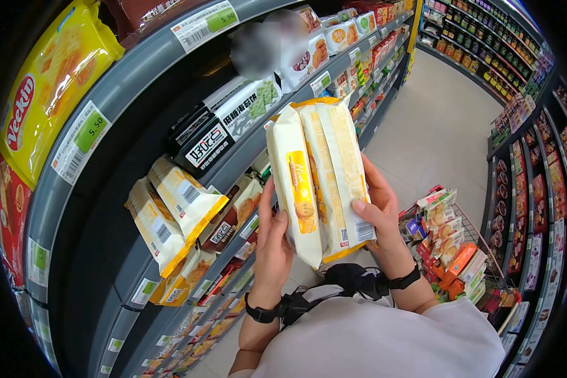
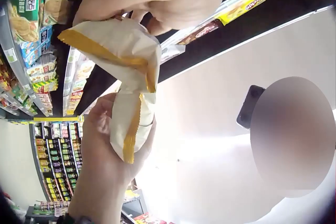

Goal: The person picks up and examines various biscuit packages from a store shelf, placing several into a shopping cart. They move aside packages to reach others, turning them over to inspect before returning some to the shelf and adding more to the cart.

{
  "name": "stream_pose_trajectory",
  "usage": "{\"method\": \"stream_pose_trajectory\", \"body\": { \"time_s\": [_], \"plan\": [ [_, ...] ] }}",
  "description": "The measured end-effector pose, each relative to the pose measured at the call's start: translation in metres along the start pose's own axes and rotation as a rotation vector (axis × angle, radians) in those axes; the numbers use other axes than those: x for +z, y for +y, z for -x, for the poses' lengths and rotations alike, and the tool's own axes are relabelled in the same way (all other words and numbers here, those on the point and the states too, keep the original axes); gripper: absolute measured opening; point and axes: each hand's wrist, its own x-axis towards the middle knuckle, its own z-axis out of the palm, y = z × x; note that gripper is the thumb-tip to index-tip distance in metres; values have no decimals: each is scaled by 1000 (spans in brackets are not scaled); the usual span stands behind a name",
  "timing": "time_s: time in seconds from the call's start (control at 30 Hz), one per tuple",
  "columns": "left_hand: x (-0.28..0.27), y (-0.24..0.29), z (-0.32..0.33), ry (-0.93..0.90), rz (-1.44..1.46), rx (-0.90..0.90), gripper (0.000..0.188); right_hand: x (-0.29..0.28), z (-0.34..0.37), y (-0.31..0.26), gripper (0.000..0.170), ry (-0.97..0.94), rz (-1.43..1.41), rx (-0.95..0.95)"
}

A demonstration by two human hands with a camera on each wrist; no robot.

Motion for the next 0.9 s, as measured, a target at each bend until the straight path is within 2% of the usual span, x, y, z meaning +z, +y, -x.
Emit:
{"method": "stream_pose_trajectory", "body": {
  "time_s": [0.13, 0.2, 0.27, 0.33, 0.57, 0.9],
  "plan": [
    [-2, 2, 2, 20, -85, 49, 63, -5, 0, -5, 77, 26, -16, 59],
    [-10, 5, 3, -44, -183, -4, 64, -10, -2, -1, 76, 17, -5, 43],
    [-5, 8, 5, -32, -163, -39, 62, -9, -1, -1, 76, 22, -19, 60],
    [-4, 8, 5, -19, -186, 14, 61, -8, -1, -1, 75, 26, -36, 79],
    [-4, 14, 1, 43, -181, 39, 62, -9, 0, -8, 78, 54, 24, 45],
    [9, 17, -2, 18, -142, 16, 63, -6, 5, -2, 77, 28, 30, 15]
  ]
}}
